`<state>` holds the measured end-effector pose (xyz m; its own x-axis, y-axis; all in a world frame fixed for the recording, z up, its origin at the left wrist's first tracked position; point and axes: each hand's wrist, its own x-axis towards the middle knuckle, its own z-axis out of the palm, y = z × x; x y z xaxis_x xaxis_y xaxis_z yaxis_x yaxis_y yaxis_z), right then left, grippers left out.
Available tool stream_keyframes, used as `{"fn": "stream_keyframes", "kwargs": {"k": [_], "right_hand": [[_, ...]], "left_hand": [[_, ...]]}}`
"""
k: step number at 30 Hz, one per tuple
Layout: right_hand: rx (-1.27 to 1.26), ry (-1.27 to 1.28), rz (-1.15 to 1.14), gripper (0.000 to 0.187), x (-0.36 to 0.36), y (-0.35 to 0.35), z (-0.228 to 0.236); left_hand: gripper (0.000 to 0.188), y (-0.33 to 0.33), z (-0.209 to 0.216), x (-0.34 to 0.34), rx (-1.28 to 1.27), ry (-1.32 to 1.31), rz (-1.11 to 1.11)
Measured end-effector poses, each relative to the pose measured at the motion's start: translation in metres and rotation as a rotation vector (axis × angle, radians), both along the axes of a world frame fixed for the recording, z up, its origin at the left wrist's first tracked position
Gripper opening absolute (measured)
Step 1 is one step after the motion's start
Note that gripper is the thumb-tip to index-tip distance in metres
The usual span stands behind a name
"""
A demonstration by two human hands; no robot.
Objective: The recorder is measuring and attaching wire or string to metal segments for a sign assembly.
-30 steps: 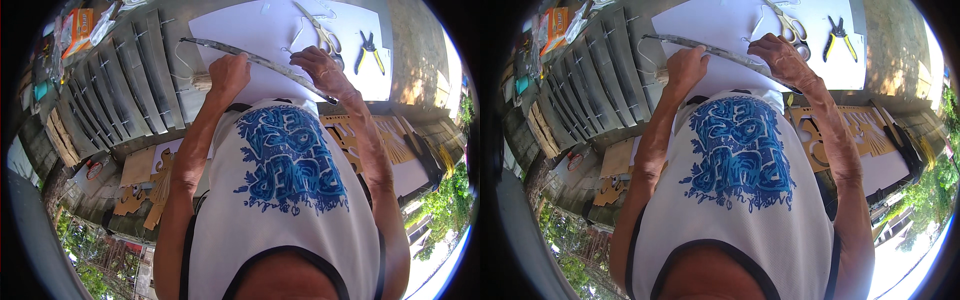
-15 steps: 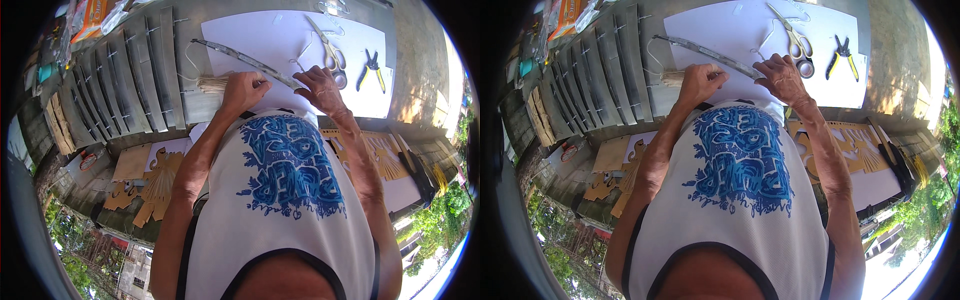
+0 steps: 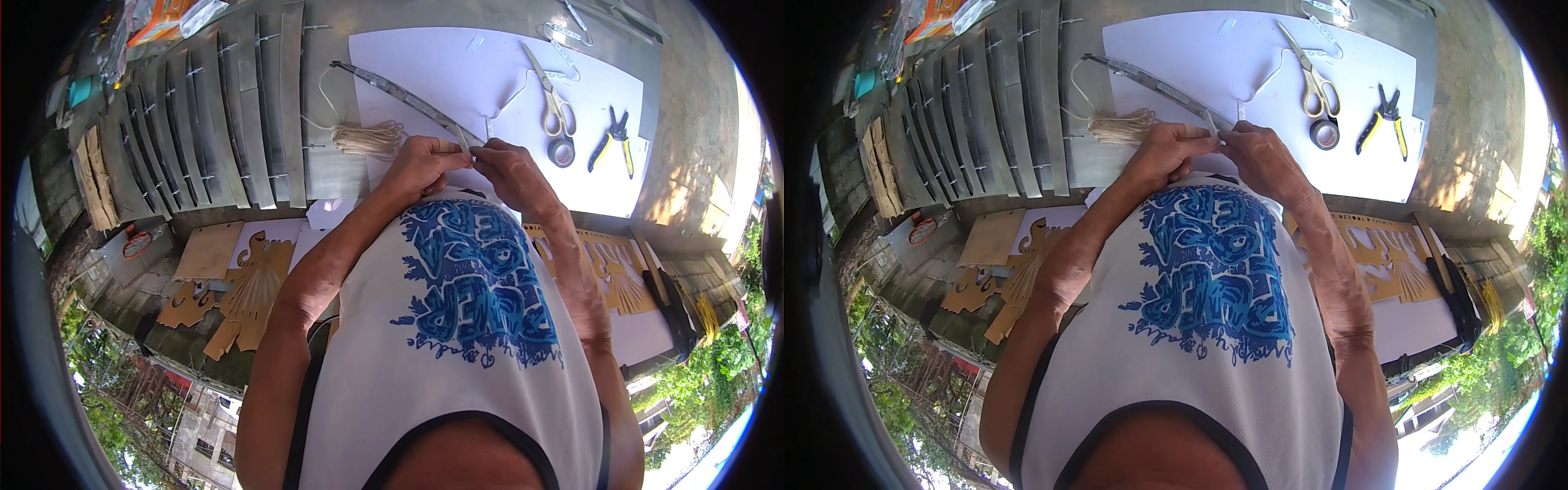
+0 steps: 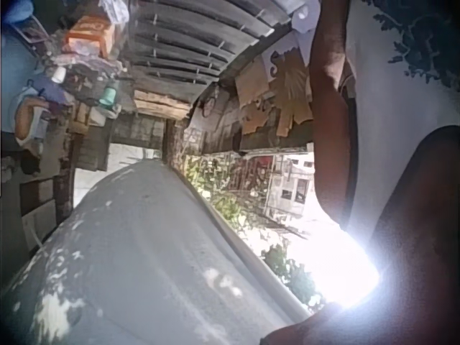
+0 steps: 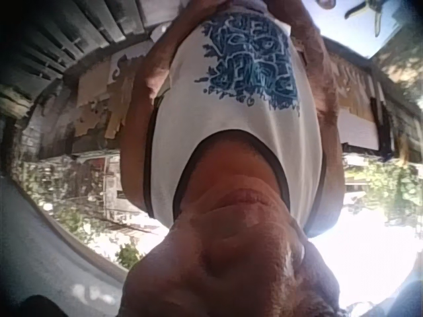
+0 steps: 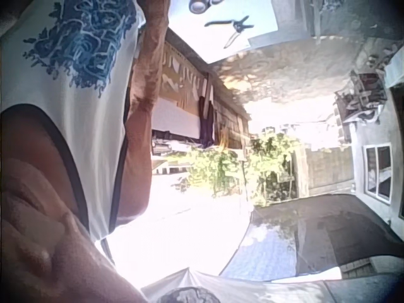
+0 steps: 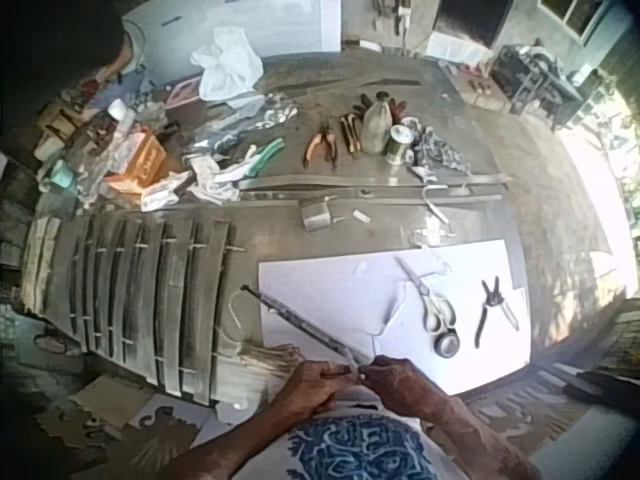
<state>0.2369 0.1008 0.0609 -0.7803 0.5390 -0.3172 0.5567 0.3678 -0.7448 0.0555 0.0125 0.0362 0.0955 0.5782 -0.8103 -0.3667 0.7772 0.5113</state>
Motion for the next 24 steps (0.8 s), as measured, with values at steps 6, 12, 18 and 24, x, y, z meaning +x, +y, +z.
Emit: {"fn": "stream_keyframes", "kwargs": {"k": [6,12,18,24], "right_hand": [[-0.179,-0.056,-0.216,0.02,-0.01,0.009,0.001],[-0.283,-0.198,-0.274,0.021,-0.025,0.014,0.003],[-0.291,-0.137,-0.322,0.025,-0.016,0.009,-0.009],[-0.581,-0.129,-0.434,0.025,-0.015,0.013,-0.005]], "left_hand": [[0.022,-0.001,-0.005,0.0,-0.027,-0.06,0.086],[0.025,-0.001,-0.003,0.001,-0.045,-0.132,0.061],[0.037,-0.002,-0.006,-0.001,-0.045,-0.066,-0.055],[0.035,0.0,-0.003,0.001,0.126,-0.114,-0.067]]}}
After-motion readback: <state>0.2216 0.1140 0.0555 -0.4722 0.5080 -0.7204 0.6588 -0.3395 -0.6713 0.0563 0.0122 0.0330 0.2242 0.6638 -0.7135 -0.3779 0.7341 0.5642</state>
